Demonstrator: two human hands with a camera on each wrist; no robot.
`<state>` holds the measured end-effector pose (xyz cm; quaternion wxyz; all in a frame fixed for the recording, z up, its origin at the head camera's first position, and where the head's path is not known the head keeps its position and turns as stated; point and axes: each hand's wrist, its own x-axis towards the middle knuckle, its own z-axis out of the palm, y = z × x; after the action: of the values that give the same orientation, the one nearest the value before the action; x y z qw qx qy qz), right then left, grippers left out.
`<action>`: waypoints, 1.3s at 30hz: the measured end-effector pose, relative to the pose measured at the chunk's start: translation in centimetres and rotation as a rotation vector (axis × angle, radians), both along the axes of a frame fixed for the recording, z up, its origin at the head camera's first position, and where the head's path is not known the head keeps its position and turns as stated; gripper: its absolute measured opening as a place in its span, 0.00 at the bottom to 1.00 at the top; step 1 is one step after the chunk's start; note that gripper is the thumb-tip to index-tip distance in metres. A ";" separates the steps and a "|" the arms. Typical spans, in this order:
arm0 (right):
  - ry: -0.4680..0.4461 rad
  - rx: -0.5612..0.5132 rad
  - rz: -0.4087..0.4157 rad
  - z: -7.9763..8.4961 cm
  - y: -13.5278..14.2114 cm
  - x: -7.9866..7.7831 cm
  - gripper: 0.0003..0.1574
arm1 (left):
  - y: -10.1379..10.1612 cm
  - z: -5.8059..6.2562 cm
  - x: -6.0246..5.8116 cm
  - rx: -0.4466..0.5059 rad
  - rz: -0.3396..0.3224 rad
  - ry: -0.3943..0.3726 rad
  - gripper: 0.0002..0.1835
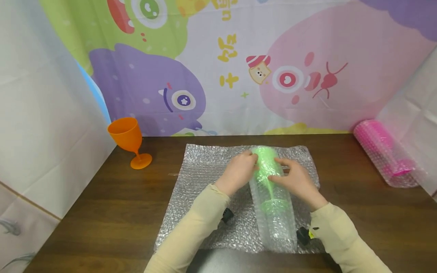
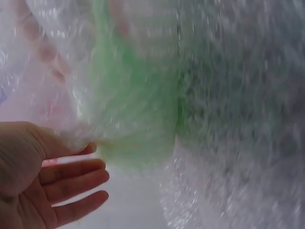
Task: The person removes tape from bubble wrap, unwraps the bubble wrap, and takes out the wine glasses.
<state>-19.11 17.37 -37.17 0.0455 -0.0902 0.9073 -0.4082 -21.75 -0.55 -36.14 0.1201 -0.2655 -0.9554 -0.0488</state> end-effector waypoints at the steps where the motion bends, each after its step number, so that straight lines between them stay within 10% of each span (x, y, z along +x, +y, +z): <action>1: -0.004 -0.002 -0.003 0.0 0.0 0.0 0.45 | 0.0 0.1 -0.1 -0.044 -0.012 0.024 0.10; 8: -0.022 -0.026 -0.005 -0.1 0.0 -0.1 0.45 | 0.1 0.4 0.1 -0.240 -0.064 0.131 0.10; 21: 0.007 -0.037 -0.018 -0.3 0.1 0.0 0.44 | 0.5 -1.5 0.2 -0.066 -0.023 0.292 0.05; 29: -0.002 -0.049 -0.025 -0.5 0.2 0.0 0.44 | 0.1 -2.2 0.1 0.332 0.033 0.052 0.04; 39: -0.052 -0.063 -0.023 -0.4 0.5 -0.1 0.45 | -0.9 -2.1 0.1 0.564 0.119 -0.105 0.07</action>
<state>-19.21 17.87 -37.55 0.0614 -0.0708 0.8934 -0.4393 -21.68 -1.48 -38.20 0.1422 -0.1623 -0.9228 -0.3191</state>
